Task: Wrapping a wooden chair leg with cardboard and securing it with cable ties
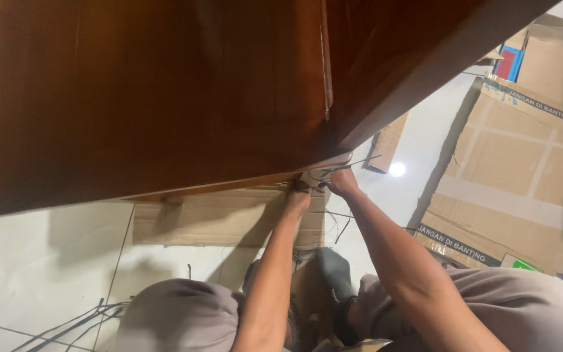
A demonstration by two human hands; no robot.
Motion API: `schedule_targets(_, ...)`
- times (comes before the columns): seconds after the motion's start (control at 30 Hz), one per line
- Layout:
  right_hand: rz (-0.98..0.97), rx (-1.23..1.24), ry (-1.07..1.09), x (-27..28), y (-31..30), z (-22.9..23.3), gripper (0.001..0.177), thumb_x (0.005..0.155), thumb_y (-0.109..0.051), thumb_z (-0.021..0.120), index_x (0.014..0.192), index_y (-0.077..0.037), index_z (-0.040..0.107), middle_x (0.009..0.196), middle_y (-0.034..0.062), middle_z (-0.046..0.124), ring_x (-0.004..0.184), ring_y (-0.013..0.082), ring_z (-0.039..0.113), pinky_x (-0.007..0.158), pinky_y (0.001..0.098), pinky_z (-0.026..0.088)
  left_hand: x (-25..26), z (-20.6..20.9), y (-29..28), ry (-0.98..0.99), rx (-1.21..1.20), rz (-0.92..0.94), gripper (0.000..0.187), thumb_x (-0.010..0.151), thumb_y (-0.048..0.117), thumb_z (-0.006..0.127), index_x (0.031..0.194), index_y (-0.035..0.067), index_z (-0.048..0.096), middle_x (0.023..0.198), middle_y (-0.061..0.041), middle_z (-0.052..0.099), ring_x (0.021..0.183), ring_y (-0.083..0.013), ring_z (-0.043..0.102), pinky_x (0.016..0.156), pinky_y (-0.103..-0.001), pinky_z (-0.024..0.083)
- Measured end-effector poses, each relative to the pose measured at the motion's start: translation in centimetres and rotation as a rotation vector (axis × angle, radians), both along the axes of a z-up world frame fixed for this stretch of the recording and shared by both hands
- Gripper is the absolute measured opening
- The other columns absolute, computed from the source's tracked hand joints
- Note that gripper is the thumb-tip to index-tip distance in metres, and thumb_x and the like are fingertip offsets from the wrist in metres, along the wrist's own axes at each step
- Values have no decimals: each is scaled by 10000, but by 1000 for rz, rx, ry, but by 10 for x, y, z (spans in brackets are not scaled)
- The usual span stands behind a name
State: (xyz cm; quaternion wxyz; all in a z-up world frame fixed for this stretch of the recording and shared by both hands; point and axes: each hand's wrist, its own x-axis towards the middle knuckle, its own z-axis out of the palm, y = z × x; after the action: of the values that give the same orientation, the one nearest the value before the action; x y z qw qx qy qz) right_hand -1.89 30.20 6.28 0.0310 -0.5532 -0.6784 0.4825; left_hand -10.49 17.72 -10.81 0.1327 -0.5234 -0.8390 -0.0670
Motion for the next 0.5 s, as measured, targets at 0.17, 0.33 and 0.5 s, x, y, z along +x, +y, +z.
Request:
schedule_targets(0.17, 80, 4, 24, -1, -5, 20, 374, 962, -408, 606, 1123, -105, 753, 1026, 163, 762, 966, 380, 739, 823, 512, 580, -6, -5, -2, -273, 77, -29, 218, 853, 94, 609, 677, 81, 736, 651, -93, 707, 696, -252, 729, 804, -343, 526)
schedule_targets(0.33, 142, 5, 43, 1, -15, 36, 365, 965, -377, 573, 1110, -87, 741, 1024, 168, 762, 949, 382, 742, 830, 534, 579, -9, 11, -8, -2078, 1166, 534, 78, 777, 40, 560, 768, 115, 538, 805, -69, 618, 832, -231, 597, 842, -367, 463)
schedule_targets(0.5, 217, 8, 67, 7, -27, 38, 359, 968, -346, 540, 1096, -70, 730, 1022, 173, 761, 931, 384, 745, 838, 556, 577, 4, 70, -18, -1251, 560, 852, 125, 826, 185, 807, 946, 152, 803, 874, -46, 798, 859, -178, 779, 692, -295, 650)
